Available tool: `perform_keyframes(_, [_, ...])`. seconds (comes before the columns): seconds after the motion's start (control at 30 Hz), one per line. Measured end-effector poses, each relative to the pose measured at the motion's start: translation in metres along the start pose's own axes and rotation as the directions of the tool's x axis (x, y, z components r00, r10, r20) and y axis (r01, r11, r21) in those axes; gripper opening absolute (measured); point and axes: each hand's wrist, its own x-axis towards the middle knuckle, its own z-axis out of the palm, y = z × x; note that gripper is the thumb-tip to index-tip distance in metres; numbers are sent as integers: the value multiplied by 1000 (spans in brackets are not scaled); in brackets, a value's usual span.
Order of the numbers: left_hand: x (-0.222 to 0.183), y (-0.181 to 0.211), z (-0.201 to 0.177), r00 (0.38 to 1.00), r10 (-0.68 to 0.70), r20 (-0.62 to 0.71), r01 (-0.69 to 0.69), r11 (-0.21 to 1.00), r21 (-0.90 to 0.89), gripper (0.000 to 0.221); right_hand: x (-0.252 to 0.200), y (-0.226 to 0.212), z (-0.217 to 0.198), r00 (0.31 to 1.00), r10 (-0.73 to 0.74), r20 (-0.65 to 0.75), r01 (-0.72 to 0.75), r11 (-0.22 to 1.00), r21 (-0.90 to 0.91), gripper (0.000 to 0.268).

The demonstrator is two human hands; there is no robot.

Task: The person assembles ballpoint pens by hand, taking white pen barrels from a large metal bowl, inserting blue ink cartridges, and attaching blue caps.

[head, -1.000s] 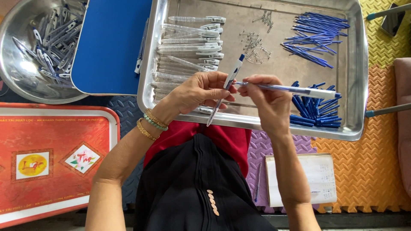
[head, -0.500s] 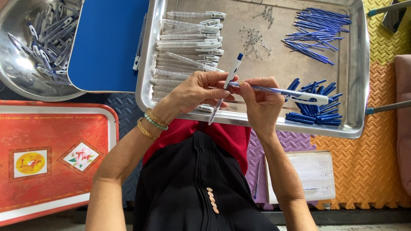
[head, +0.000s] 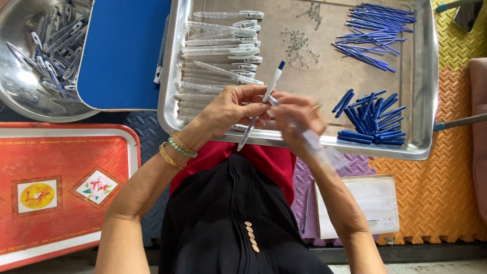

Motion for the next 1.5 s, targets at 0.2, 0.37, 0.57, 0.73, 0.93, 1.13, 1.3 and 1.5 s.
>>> perform_keyframes(0.2, [0,14,6,994,-66,93,56,993,108,52,49,4,-23,740,648,183,-673,707,217,33])
perform_keyframes(0.37, [9,6,6,976,-107,189,84,989,122,62,30,39,-20,442,863,245,-883,369,291,22])
perform_keyframes(0.57, [14,19,14,903,-305,302,255,947,195,85,72,64,-71,422,896,140,-844,331,423,27])
perform_keyframes(0.73, [23,24,9,858,-419,296,381,907,177,89,66,89,-144,429,903,-17,-886,425,185,15])
perform_keyframes(0.93, [31,32,6,838,-475,268,414,874,256,92,30,82,-185,379,918,119,-760,382,-526,26])
perform_keyframes(1.13, [41,41,13,823,-491,286,420,864,277,87,33,53,-146,518,837,178,-700,534,-474,43])
perform_keyframes(1.3, [55,59,27,795,-499,344,423,863,275,84,56,63,-81,130,877,462,-944,-33,328,36])
perform_keyframes(1.5, [101,92,30,869,-494,34,357,672,649,52,41,151,-92,280,927,249,-883,147,446,14])
